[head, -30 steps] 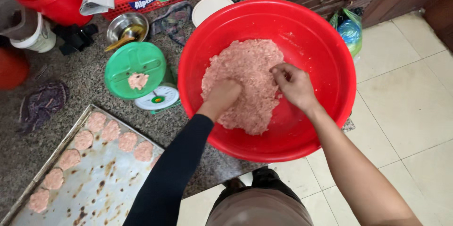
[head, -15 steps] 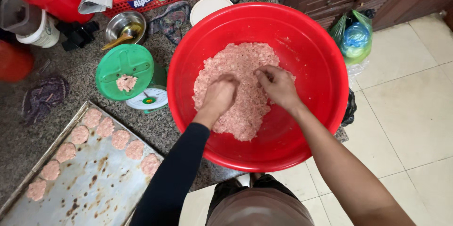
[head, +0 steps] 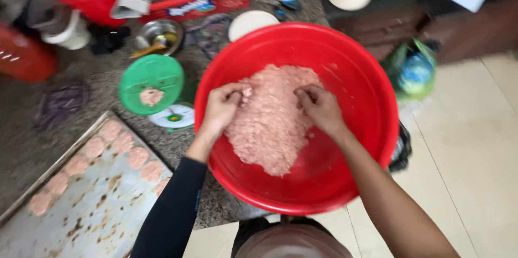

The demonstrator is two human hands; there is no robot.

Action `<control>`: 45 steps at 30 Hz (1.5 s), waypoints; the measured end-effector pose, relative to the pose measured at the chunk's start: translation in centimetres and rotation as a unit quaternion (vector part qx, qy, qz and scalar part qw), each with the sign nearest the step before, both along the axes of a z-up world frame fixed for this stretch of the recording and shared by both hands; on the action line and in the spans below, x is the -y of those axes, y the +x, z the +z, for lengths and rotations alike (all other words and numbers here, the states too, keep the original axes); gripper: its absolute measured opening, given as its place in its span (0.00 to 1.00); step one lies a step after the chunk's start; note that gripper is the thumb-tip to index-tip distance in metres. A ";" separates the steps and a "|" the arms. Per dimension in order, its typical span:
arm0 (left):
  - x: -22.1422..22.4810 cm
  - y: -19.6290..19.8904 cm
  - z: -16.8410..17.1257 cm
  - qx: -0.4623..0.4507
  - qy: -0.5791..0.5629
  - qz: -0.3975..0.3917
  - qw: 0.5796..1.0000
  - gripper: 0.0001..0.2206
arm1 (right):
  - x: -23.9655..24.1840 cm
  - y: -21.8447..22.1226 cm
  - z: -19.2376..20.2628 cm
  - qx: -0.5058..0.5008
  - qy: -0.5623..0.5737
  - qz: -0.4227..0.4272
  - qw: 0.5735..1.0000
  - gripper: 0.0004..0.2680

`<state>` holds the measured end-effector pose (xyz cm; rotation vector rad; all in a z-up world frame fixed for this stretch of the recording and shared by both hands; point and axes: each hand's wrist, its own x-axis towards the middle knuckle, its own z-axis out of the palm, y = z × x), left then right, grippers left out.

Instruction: The person prepares meat patties by portioning ground meat from a large bowl, weighing it on a scale, and flattening the portions onto a metal tray by hand.

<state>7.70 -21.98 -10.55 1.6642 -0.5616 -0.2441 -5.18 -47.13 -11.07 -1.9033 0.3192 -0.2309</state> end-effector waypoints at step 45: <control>-19.6 6.6 8.7 0.390 0.305 0.004 0.869 0.07 | -18.9 7.3 5.5 0.020 -0.007 0.026 0.999 0.09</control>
